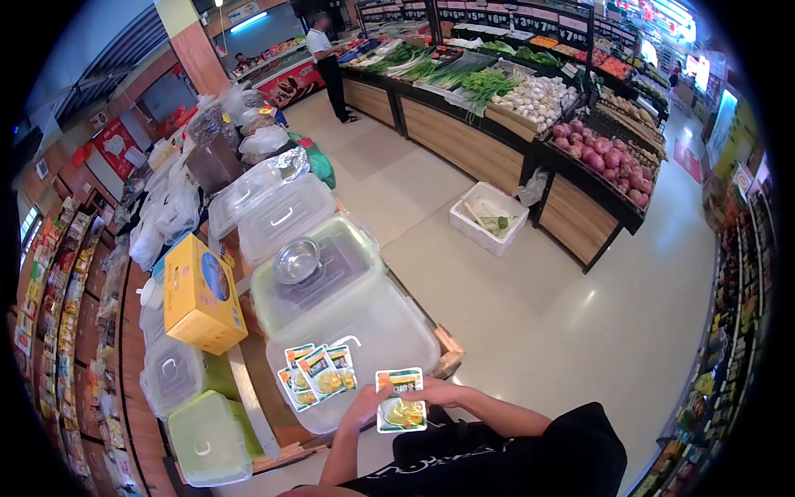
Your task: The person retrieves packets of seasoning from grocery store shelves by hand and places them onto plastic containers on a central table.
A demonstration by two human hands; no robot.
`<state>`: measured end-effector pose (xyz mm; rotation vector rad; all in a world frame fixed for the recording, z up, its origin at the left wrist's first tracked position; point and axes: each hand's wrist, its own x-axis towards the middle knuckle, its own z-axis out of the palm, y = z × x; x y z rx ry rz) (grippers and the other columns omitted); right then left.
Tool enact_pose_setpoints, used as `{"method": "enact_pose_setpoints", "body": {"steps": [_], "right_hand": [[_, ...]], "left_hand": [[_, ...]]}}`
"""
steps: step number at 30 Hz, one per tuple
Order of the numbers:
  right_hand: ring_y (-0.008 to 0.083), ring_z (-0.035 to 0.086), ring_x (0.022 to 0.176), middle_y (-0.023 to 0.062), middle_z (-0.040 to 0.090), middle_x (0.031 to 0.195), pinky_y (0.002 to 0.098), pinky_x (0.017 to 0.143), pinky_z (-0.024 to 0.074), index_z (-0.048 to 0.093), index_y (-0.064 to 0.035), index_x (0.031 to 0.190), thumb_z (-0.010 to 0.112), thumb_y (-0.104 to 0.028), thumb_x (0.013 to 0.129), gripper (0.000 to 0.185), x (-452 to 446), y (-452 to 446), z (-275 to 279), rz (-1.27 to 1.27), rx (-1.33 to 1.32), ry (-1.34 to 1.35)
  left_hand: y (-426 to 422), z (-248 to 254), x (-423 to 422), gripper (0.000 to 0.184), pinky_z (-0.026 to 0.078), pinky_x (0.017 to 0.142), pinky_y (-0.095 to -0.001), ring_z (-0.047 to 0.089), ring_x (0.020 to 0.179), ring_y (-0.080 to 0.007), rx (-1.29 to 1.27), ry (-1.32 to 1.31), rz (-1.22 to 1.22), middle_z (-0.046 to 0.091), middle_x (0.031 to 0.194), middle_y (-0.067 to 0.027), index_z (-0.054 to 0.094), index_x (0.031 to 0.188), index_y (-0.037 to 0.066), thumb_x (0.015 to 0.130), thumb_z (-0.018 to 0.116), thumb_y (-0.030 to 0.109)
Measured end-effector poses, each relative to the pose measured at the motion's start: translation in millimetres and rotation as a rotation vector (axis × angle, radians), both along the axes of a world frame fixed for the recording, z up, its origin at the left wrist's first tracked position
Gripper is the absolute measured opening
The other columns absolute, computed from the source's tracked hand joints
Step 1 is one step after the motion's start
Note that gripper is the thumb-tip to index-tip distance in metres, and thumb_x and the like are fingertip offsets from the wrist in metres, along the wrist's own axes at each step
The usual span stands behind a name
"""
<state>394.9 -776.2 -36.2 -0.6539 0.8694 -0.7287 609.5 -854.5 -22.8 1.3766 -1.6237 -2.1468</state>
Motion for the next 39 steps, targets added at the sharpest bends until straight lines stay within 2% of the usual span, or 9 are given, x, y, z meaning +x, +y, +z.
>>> {"method": "enact_pose_setpoints", "body": {"steps": [5,8,13,16,21,28,34,38,39], "right_hand": [[0.0127,0.058,0.105,0.0054,0.061,0.116,0.0298,0.087,0.05,0.054,-0.0029,0.126,0.058,-0.035,0.097,0.043,-30.5,47.9,27.3,-0.206,-0.085,0.057],[0.0136,0.06,0.104,0.0056,0.063,0.114,0.0312,0.091,0.0489,0.056,-0.001,0.123,0.057,-0.032,0.098,0.04,-61.5,86.0,23.4,-0.336,-0.063,-0.022],[0.0167,0.067,0.09,0.0079,0.068,0.104,0.0326,0.082,0.0548,0.059,-0.001,0.114,0.054,-0.032,0.099,0.034,-104.4,179.8,27.7,-0.494,-0.002,-0.185],[0.0171,0.068,0.087,0.0081,0.069,0.1,0.0323,0.079,0.056,0.06,-0.0008,0.112,0.053,-0.033,0.099,0.035,-128.2,242.3,23.6,-0.598,-0.002,-0.181],[0.0162,0.068,0.087,0.0084,0.069,0.101,0.0314,0.078,0.0559,0.06,0.0002,0.111,0.052,-0.031,0.1,0.034,-162.3,347.1,12.8,-0.774,0.003,-0.176],[0.0157,0.068,0.086,0.008,0.069,0.101,0.0308,0.078,0.0555,0.062,0.0014,0.107,0.051,-0.029,0.101,0.033,-195.4,469.1,21.0,-1.048,-0.076,-0.15],[0.0132,0.066,0.085,0.0068,0.069,0.1,0.0287,0.078,0.0535,0.064,0.0029,0.106,0.053,-0.025,0.1,0.03,-198.8,553.3,16.9,-1.305,-0.158,-0.043],[0.0108,0.064,0.084,0.005,0.068,0.097,0.0272,0.076,0.0523,0.064,0.0032,0.107,0.054,-0.024,0.1,0.03,-196.0,610.7,15.6,-1.615,-0.149,0.043],[0.0108,0.064,0.084,0.0051,0.068,0.097,0.0271,0.076,0.0523,0.064,0.003,0.108,0.055,-0.025,0.099,0.031,-201.8,626.6,15.5,-1.643,-0.132,0.051]], "left_hand": [[31.8,31.1,-52.1,0.064,0.048,0.073,-0.0352,0.058,0.077,-0.0137,-0.247,0.015,-0.068,0.068,0.08,-0.01,0.067,0.095,-0.007,0.1,0.04,0.051],[62.1,0.8,-84.3,0.06,0.048,0.075,-0.0306,0.059,0.08,-0.0116,-0.214,0.085,-0.077,0.068,0.087,-0.0082,0.067,0.098,-0.009,0.101,0.043,0.046],[148.7,79.2,-145.1,0.055,0.034,0.049,-0.0267,0.044,0.054,-0.0084,-0.296,0.177,-0.268,0.052,0.058,0.0011,0.063,0.075,0.004,0.098,0.047,0.05],[190.0,79.5,-174.8,0.06,0.042,0.055,-0.0301,0.051,0.058,-0.0117,-0.254,0.114,-0.508,0.056,0.061,-0.0026,0.063,0.078,0.0,0.099,0.044,0.052],[278.6,61.9,-223.4,0.056,0.036,0.049,-0.0253,0.045,0.052,-0.0072,-0.203,0.164,-0.532,0.048,0.054,0.0015,0.06,0.069,0.003,0.098,0.048,0.05],[373.3,73.1,-291.8,0.05,0.032,0.045,-0.0233,0.041,0.049,-0.0046,-0.064,0.246,-0.679,0.048,0.055,0.0039,0.065,0.074,0.004,0.096,0.055,0.048],[419.3,78.8,-362.9,0.049,0.029,0.044,-0.024,0.039,0.048,-0.0057,-0.059,0.251,-1.081,0.044,0.052,0.0051,0.061,0.067,0.007,0.096,0.054,0.046],[480.4,52.5,-435.3,0.05,0.035,0.047,-0.0236,0.043,0.052,-0.0061,-0.167,0.25,-1.213,0.052,0.058,0.0034,0.066,0.073,0.006,0.096,0.052,0.048],[486.9,31.9,-457.9,0.057,0.044,0.06,-0.0291,0.053,0.065,-0.0101,-0.095,0.145,-1.335,0.062,0.072,-0.0017,0.069,0.092,-0.001,0.097,0.048,0.051]]}}
